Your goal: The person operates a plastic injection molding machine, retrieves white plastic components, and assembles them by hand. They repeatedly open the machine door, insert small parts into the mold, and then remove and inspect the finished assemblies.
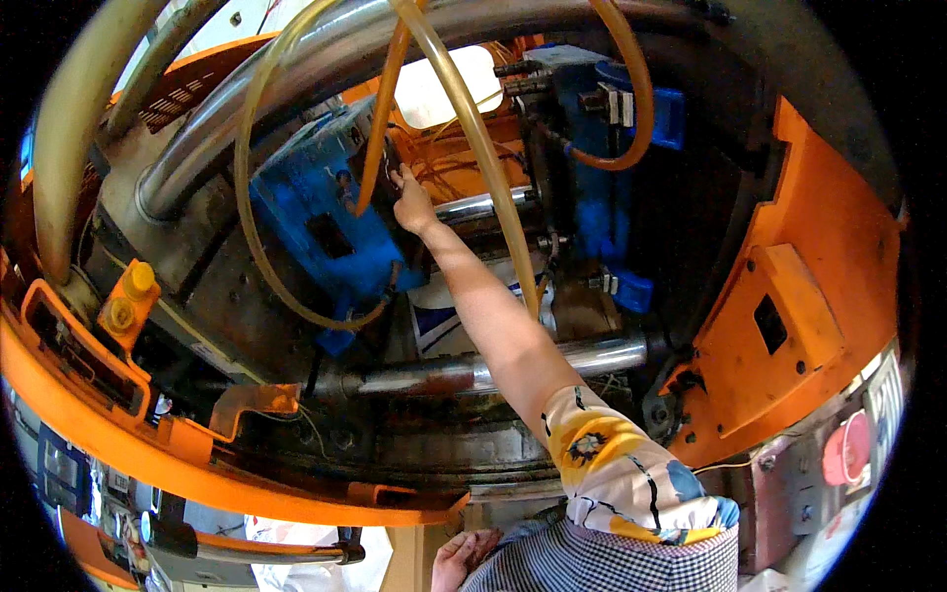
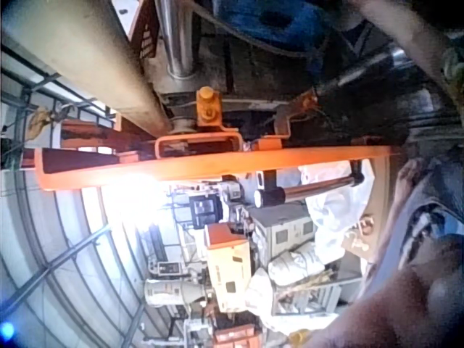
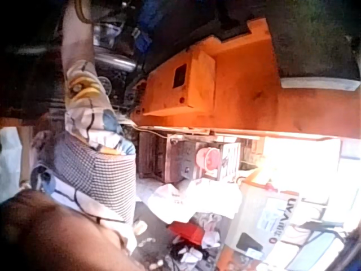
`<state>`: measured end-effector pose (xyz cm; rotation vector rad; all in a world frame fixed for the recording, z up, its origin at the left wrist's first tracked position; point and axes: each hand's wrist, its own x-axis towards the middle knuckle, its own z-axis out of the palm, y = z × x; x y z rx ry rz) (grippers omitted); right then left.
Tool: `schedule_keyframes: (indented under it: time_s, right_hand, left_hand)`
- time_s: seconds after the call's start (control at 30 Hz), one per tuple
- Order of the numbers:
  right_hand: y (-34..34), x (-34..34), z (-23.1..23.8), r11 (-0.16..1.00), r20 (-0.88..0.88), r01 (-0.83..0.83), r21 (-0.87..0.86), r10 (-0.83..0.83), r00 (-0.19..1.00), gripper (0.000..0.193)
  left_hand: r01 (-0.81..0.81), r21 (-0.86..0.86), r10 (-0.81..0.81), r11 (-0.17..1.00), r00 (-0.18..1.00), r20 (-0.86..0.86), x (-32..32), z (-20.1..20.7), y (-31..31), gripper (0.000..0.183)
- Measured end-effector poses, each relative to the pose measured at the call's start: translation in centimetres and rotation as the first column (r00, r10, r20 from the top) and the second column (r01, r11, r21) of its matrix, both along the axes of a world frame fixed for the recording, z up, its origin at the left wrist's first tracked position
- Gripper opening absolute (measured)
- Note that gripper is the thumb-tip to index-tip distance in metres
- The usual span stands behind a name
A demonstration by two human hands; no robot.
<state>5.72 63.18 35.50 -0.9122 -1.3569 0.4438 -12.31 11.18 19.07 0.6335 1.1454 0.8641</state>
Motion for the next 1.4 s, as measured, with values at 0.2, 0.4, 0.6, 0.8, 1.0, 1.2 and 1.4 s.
schedule_keyframes:
  time_s: [0.2,0.4,0.6,0.8,1.0,1.2,1.4]
  right_hand:
    - [3.0,1.6,-3.3,0.912,-0.566,-0.407,-0.051,0.31,0.764,0.067]
    - [4.3,0.1,-7.5,0.975,-0.161,-0.048,-0.217,0.012,0.987,0.065]
    - [3.1,0.0,-7.1,0.946,0.364,0.322,-0.047,-0.284,0.887,0.069]
    - [0.7,1.4,-7.9,0.988,0.02,0.122,-0.093,-0.121,0.992,0.064]
    - [1.5,0.5,-8.6,0.934,0.262,0.123,-0.335,-0.033,0.965,0.076]
    - [0.6,0.3,-7.9,0.961,0.02,0.092,-0.26,-0.09,0.996,0.041]
    - [-11.6,-0.4,-6.4,0.996,0.055,0.079,0.035,-0.081,0.995,0.043]
  left_hand:
    - [0.034,0.073,-0.045,0.997,0.987,0.155,0.2,-1.0,0.5,0.023]
    - [-0.057,-0.029,0.061,0.998,0.986,0.158,-0.2,-1.3,-0.1,0.02]
    - [-0.032,-0.09,0.041,0.995,0.994,0.099,-1.2,-1.4,-0.2,0.029]
    - [-0.121,-0.07,0.126,0.99,0.99,0.071,-1.5,-0.6,-0.6,0.028]
    - [-0.164,0.393,0.336,0.905,0.843,-0.421,-5.7,1.9,-1.1,0.016]
    - [-0.097,0.687,0.605,0.72,0.572,-0.554,-8.9,3.2,0.1,0.024]
    - [-0.016,0.502,0.398,0.865,0.632,-0.665,-11.5,4.7,-0.2,0.027]
